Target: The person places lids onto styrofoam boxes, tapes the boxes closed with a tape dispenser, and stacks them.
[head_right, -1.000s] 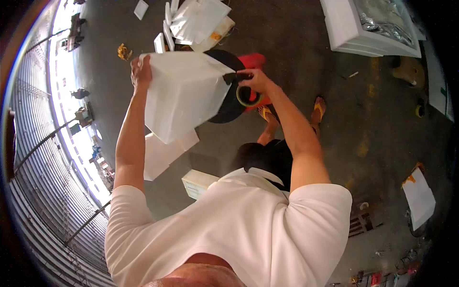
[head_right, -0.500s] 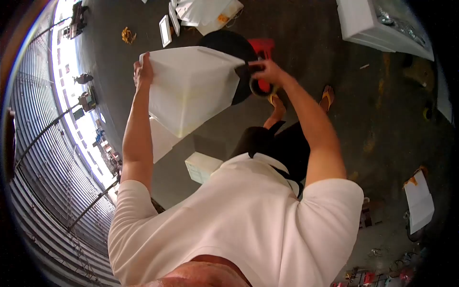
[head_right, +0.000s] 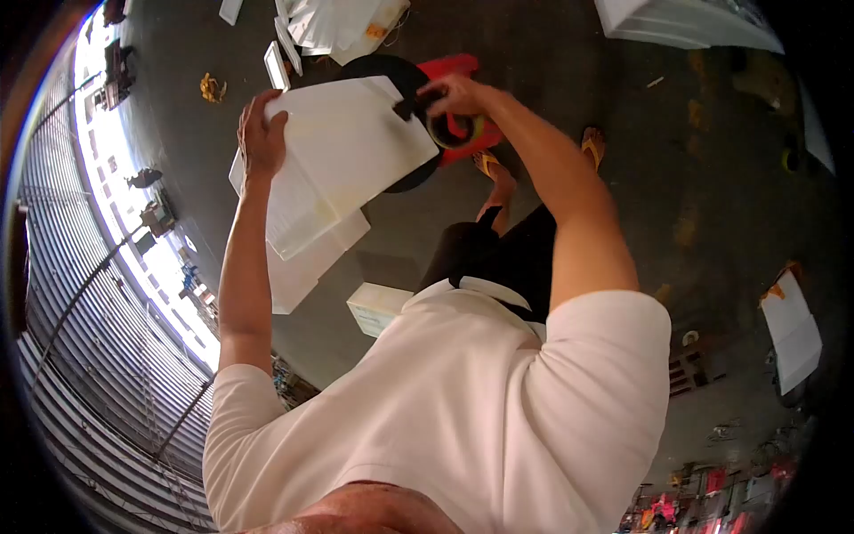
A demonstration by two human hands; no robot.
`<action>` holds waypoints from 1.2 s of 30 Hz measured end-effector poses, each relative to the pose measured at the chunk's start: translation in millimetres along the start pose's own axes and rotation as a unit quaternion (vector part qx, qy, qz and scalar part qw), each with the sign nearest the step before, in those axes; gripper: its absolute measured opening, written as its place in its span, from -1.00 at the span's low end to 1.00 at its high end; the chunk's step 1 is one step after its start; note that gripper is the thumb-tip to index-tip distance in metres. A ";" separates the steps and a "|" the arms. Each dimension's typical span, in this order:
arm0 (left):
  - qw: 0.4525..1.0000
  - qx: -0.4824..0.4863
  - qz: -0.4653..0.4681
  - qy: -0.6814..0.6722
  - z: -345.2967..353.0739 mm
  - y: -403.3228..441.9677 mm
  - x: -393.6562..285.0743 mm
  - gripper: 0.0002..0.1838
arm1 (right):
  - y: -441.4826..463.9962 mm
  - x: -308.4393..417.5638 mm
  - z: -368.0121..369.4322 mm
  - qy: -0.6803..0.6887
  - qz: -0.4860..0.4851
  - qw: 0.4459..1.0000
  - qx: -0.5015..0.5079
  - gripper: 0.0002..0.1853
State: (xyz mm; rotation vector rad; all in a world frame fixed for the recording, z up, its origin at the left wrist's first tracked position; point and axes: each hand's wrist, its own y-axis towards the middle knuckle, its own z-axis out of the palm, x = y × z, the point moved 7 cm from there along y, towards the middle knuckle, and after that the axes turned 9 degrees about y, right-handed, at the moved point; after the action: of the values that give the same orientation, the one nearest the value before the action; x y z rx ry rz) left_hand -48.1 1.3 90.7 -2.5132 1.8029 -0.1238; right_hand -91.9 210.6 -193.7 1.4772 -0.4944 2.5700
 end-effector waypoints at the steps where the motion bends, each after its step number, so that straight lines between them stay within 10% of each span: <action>1: 0.999 0.004 -0.036 -0.001 0.5 2.4 9.3 -0.60 | -21.1 -3.7 7.1 -0.019 -0.008 1.000 0.000 -0.41; 7: 0.982 -0.008 -0.186 0.006 9.7 28.2 85.2 -0.71 | -45.6 -23.7 20.6 0.036 -0.066 0.994 -0.083 -0.41; 9: 0.978 -0.165 -0.100 0.082 -15.2 21.9 68.6 -0.68 | -14.3 -10.6 11.5 0.068 -0.005 0.988 -0.136 -0.44; 11: 0.982 -0.078 0.088 -0.150 -25.0 11.2 -6.3 -0.53 | 26.0 -12.2 -5.4 0.099 -0.104 0.974 -0.175 -0.45; 13: 0.991 -0.089 0.101 -0.019 -13.7 3.2 -25.9 -0.46 | 50.5 -8.6 -13.0 0.050 -0.042 0.983 -0.170 -0.43; 36: 0.955 -0.090 -0.283 -0.010 -0.7 37.0 95.6 -0.31 | -130.7 -48.9 62.7 -0.189 0.092 0.978 -0.011 -0.44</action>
State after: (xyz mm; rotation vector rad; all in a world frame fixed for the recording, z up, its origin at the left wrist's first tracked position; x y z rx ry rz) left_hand -52.7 -101.1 91.9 -3.0728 1.0745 0.0512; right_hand 20.3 313.5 -178.7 2.0123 -0.7328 2.4007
